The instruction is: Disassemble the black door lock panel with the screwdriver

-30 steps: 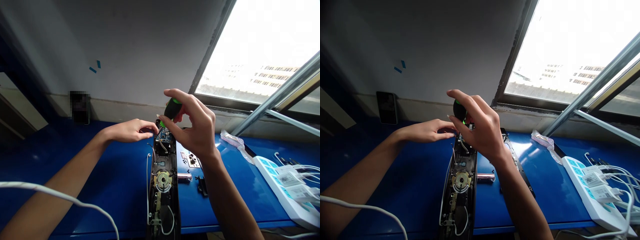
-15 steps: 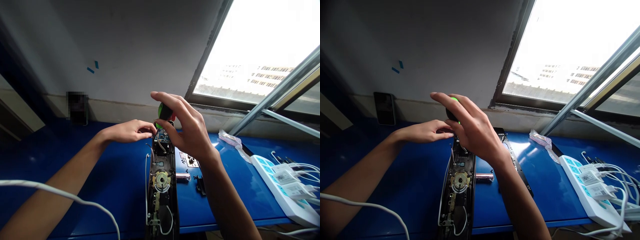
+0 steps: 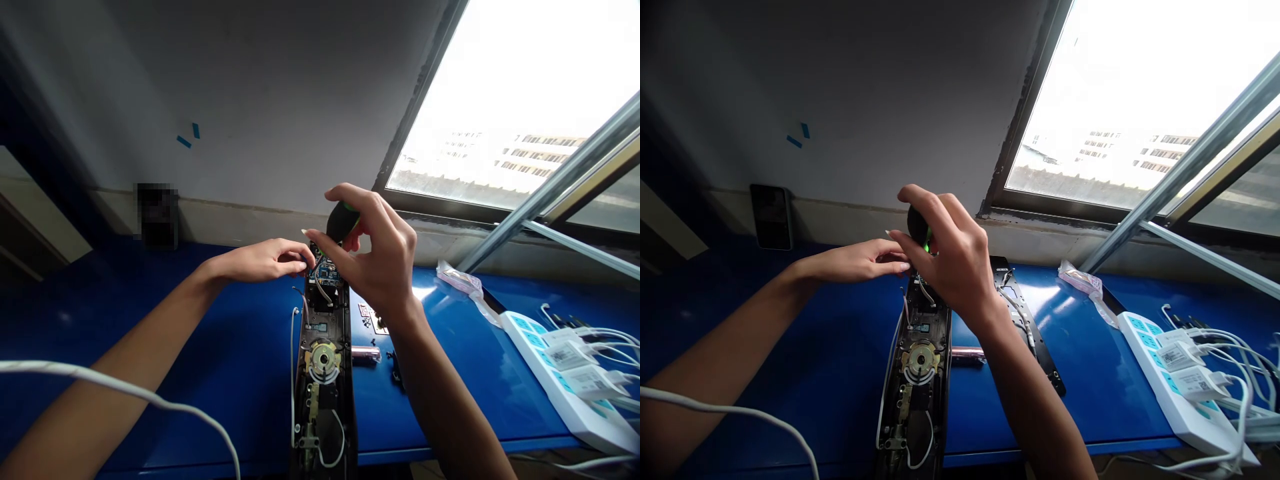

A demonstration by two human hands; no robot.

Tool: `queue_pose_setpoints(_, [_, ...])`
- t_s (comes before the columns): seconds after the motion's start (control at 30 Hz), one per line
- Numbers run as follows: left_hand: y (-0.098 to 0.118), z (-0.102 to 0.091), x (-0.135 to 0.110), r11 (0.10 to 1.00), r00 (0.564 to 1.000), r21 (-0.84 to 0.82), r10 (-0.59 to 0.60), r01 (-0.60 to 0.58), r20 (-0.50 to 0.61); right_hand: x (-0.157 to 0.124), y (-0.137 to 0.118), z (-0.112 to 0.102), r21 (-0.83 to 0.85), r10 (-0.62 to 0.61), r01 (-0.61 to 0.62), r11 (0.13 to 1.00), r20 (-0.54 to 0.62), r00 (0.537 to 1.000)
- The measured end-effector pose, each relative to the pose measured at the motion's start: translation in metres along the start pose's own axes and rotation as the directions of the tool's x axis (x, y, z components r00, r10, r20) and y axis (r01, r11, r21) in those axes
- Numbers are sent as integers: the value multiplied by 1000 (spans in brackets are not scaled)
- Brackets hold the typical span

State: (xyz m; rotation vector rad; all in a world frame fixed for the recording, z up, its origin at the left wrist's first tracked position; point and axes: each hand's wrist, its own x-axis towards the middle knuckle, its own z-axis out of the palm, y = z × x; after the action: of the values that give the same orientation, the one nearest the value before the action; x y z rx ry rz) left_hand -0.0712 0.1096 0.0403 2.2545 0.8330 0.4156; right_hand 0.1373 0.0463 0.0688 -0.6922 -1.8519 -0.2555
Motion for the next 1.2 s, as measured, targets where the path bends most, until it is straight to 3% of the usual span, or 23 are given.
queue_pose_setpoints(0.23, [-3,2,2,981,998,-183,-58,58,5,6,-6,-14,182,-76,28,983,260,963])
queue_pose_setpoints(0.3, [-3,2,2,982,999,-182,-48,49,8,5,-4,-15,130,-36,3,991,248,968])
queue_pose_setpoints(0.47, [0,1,1,990,998,-129,-58,60,18,1,5,-10,-5,58,-58,998,93,994])
queue_pose_setpoints(0.63, [2,0,-1,997,999,-73,-29,31,25,2,2,-10,53,-4,-6,999,183,983])
queue_pose_setpoints(0.8, [2,-2,-1,999,999,24,-34,33,28,2,-2,-9,-3,31,-31,1000,133,991])
queue_pose_setpoints(1.2, [5,-5,-6,998,998,52,-41,38,50,3,-3,-16,24,-24,20,1000,171,985])
